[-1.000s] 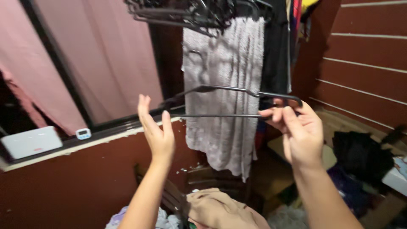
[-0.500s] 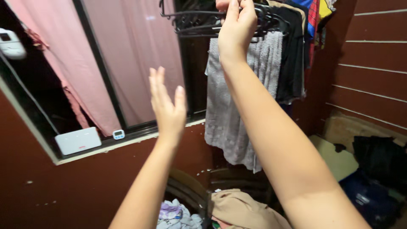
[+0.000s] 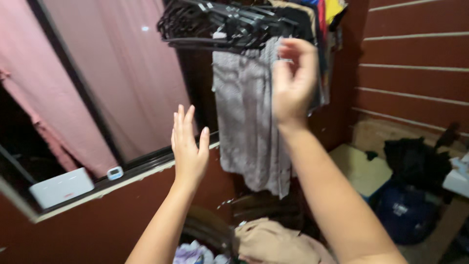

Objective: The person removes multiple garments from a hanging rack, one at a time, and places them on a chair. Items handled include a green polo shirt, black tank top, red shorts, light blue dress, purple shirt, gray shorts, black shorts, green t-shirt, white tank top, pink dress, beige long-sleeve shirt, gray towel, black pants, gray t-shirt, and a white towel. The person uses only their hands and plastic hangers.

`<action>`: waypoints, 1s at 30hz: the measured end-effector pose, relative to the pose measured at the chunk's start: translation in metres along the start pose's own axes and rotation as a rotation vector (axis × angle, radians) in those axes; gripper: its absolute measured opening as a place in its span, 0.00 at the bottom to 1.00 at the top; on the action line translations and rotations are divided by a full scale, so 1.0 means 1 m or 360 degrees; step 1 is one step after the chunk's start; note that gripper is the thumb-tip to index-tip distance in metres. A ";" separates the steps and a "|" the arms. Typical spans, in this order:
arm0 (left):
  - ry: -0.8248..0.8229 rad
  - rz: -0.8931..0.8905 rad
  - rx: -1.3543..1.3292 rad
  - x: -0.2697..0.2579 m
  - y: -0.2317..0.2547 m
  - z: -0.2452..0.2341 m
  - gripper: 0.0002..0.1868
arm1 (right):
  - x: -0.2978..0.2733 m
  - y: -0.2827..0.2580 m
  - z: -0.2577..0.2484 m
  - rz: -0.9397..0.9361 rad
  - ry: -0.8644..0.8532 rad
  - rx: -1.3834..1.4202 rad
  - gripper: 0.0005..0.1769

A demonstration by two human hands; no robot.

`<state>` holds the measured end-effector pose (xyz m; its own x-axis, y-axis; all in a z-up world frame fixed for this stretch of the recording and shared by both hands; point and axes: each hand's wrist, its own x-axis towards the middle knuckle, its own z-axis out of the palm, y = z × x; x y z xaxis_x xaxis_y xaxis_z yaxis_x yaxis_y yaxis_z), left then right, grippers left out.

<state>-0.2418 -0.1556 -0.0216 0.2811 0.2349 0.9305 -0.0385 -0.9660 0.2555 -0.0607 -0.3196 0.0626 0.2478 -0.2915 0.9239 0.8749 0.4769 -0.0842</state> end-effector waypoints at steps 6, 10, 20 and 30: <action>-0.0124 0.0147 0.0094 0.010 0.012 0.063 0.30 | 0.090 0.133 -0.083 0.0090 0.0145 0.0043 0.17; -0.0255 0.0141 0.0178 0.033 0.014 0.125 0.31 | 0.116 0.218 -0.085 -0.0107 -0.0344 -0.0786 0.20; -0.0478 0.0005 0.0259 0.041 0.008 0.193 0.33 | 0.163 0.275 -0.005 -0.0065 -0.0956 -0.1159 0.10; -0.0182 0.0181 0.0302 0.035 -0.004 0.167 0.32 | 0.202 0.285 0.016 0.0157 -0.0510 -0.0953 0.10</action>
<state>-0.0719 -0.1611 -0.0344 0.3924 0.1205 0.9119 0.1016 -0.9910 0.0872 0.2326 -0.2295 0.2315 0.2837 0.0333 0.9583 0.9566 -0.0788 -0.2805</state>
